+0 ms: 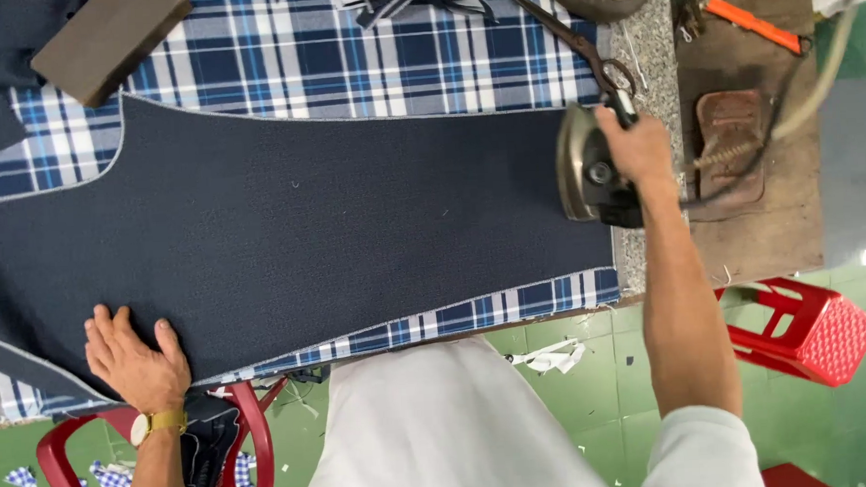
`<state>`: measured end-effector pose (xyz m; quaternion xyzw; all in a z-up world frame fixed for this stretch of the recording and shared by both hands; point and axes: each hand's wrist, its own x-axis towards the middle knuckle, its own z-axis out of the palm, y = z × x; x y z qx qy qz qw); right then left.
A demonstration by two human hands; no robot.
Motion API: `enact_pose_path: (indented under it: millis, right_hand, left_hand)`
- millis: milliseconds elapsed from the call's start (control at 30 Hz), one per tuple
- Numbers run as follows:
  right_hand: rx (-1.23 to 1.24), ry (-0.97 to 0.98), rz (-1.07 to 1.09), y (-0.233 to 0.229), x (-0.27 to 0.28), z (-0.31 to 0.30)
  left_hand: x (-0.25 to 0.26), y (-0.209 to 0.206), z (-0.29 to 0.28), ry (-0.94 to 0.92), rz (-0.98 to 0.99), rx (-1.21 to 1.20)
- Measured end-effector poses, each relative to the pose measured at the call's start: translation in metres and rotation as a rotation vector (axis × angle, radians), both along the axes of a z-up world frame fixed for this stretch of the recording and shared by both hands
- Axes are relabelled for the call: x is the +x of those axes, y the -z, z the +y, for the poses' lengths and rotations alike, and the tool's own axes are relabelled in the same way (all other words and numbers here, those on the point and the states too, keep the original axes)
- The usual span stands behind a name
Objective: The person irons a dark blue garment piece on a plaid-covered table using a steam iron and a pressing block. They repeatedly smooth, fold, and press the fabric, then place the finished piece on a red chair.
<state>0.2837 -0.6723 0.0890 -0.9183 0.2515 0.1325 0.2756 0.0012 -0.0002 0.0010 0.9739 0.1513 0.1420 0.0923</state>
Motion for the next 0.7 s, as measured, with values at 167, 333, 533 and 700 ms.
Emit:
enact_pose_path:
  millis: [167, 333, 533, 700]
  right_hand:
    - [-0.048, -0.024, -0.027, -0.007, -0.025, -0.001]
    - [0.001, -0.096, 0.131, -0.019, -0.035, 0.070]
    - [-0.004, -0.490, 0.136, -0.041, -0.040, 0.222]
    - [0.134, -0.892, 0.132, -0.054, -0.041, 0.368]
  left_hand:
    - [0.008, -0.008, -0.003, 0.001, -0.006, 0.010]
    - [0.004, -0.011, 0.001, -0.070, -0.017, 0.001]
    - [-0.001, 0.019, 0.011, -0.111, 0.004, 0.050]
    - [0.001, 0.012, 0.009, -0.123, 0.012, 0.025]
